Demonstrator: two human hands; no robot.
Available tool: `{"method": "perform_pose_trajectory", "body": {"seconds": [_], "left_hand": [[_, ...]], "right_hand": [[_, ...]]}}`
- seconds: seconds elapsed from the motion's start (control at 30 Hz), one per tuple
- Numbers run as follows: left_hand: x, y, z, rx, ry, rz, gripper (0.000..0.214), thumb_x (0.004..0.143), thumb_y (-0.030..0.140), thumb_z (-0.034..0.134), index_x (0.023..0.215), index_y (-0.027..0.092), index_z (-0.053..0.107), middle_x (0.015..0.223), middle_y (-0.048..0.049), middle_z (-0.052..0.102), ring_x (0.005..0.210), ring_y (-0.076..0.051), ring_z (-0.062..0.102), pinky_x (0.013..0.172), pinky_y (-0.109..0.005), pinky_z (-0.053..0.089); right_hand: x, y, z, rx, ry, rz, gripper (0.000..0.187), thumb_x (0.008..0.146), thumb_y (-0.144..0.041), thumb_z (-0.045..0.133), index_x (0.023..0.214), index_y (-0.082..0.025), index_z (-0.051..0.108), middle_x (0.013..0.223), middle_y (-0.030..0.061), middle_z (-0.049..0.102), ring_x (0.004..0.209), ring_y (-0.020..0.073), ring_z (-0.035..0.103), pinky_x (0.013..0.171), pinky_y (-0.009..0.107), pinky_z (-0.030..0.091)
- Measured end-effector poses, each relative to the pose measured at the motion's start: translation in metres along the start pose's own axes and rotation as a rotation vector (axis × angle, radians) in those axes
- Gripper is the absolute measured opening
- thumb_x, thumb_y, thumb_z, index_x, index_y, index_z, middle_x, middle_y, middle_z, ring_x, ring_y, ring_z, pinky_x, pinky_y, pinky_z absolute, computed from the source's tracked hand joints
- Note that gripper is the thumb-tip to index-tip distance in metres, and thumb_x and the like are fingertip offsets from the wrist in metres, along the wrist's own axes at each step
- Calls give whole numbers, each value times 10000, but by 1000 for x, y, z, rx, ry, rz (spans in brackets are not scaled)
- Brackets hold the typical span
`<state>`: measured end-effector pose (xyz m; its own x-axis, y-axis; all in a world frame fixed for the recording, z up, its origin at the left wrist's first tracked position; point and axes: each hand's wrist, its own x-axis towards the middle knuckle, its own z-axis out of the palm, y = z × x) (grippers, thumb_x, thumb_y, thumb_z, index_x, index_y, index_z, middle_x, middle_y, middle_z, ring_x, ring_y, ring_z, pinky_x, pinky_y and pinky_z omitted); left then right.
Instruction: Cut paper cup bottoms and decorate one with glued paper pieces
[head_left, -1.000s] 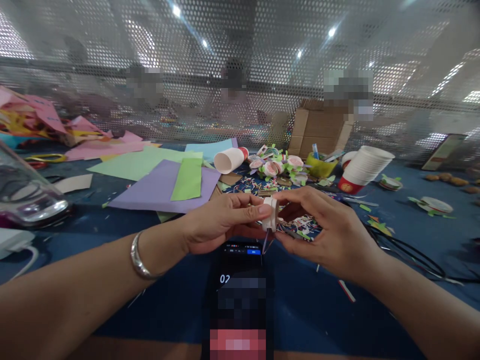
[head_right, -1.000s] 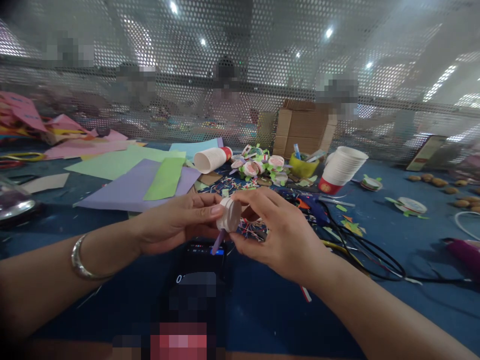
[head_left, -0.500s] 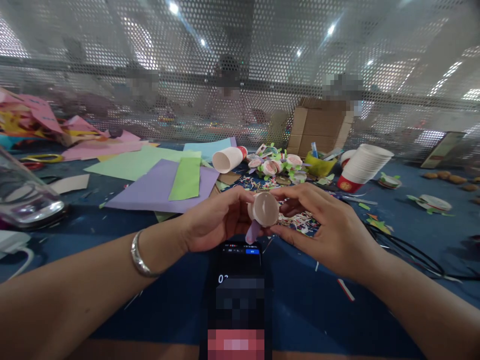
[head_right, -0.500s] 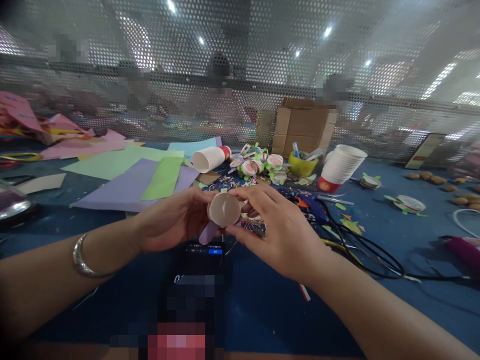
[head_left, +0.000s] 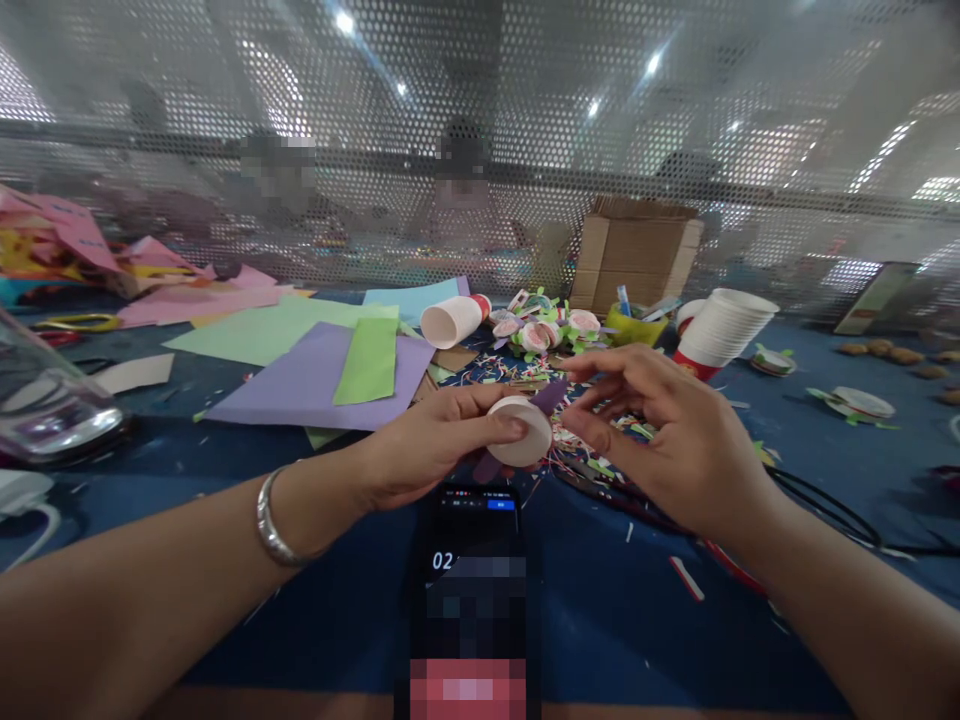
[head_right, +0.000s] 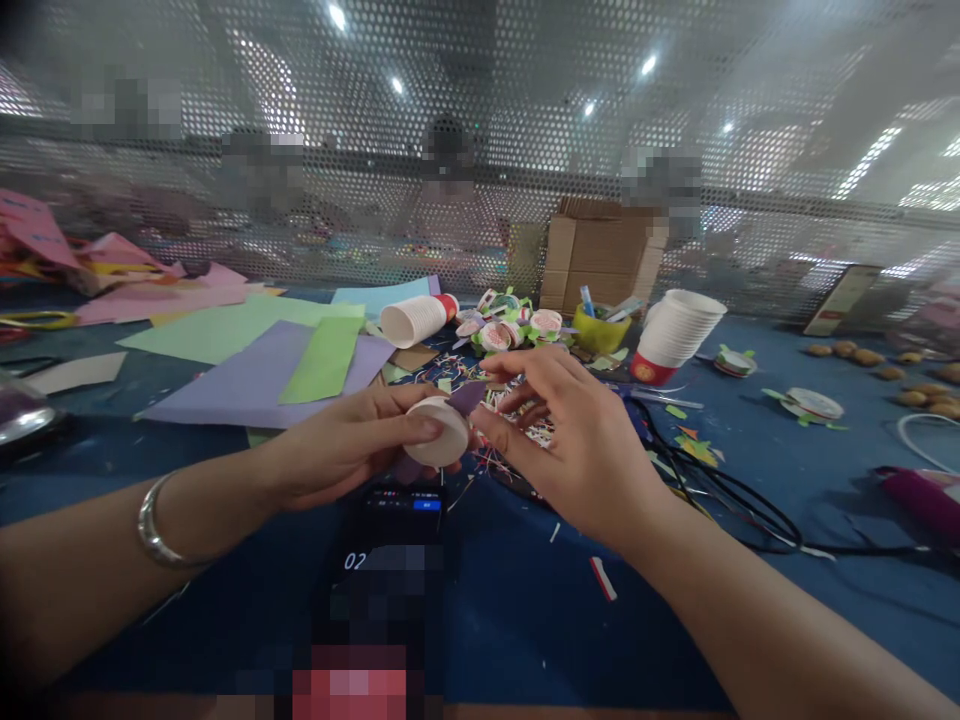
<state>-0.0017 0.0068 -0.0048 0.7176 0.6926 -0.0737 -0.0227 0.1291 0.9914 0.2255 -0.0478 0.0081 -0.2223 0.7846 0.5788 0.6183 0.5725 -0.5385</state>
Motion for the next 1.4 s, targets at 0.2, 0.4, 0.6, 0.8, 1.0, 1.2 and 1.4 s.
{"method": "perform_pose_trajectory", "body": {"seconds": [0.2, 0.4, 0.6, 0.8, 1.0, 1.2, 1.4], "left_hand": [[0, 0, -1, 186, -68, 25, 249, 937, 399, 683, 1002, 162, 722, 883, -36, 708, 723, -103, 559, 603, -209, 386], [-3, 2, -1, 196, -113, -26, 316, 957, 464, 645, 1053, 176, 732, 926, -70, 747, 744, -132, 596, 598, -234, 405], [-1, -1, 3, 142, -99, -40, 327, 947, 494, 648, 1039, 187, 714, 909, -62, 741, 742, -139, 609, 575, -244, 375], [-2, 2, 1, 153, -94, -41, 315, 959, 456, 640, 1038, 166, 735, 915, -75, 754, 741, -135, 622, 613, -246, 385], [-3, 5, 2, 132, -135, -68, 271, 966, 417, 647, 1042, 172, 735, 908, -50, 753, 795, -124, 628, 629, -213, 408], [-2, 4, 0, 149, -30, -26, 240, 940, 366, 688, 1056, 157, 706, 894, -38, 742, 710, -93, 595, 580, -202, 364], [2, 0, -4, 14, 187, 76, 377, 748, 244, 873, 1059, 162, 676, 950, -32, 756, 847, -146, 680, 809, -290, 498]], "right_hand": [[4, -1, -3, 40, -87, 133, 93, 966, -290, 656, 916, -215, 682, 816, -7, 684, 726, 123, 627, 615, 246, 487], [5, -4, -3, 63, -128, 198, 133, 956, -304, 640, 865, -209, 662, 755, -11, 675, 665, 122, 577, 565, 258, 432], [5, -2, 0, 111, -168, 226, 152, 955, -338, 630, 869, -214, 652, 771, -8, 675, 682, 133, 580, 575, 268, 445], [6, -3, -1, 94, -123, 223, 146, 949, -317, 637, 851, -211, 651, 735, -21, 642, 643, 115, 539, 554, 255, 415], [5, -2, 0, 142, -174, 245, 150, 950, -327, 634, 855, -212, 651, 738, -21, 643, 637, 113, 533, 538, 248, 409], [6, 0, -2, 138, -109, 264, 156, 938, -321, 630, 835, -204, 639, 705, -20, 613, 621, 116, 532, 546, 256, 413], [7, 1, -4, 128, -98, 297, 162, 931, -329, 643, 826, -206, 641, 707, -13, 618, 625, 124, 547, 555, 263, 422]]}}
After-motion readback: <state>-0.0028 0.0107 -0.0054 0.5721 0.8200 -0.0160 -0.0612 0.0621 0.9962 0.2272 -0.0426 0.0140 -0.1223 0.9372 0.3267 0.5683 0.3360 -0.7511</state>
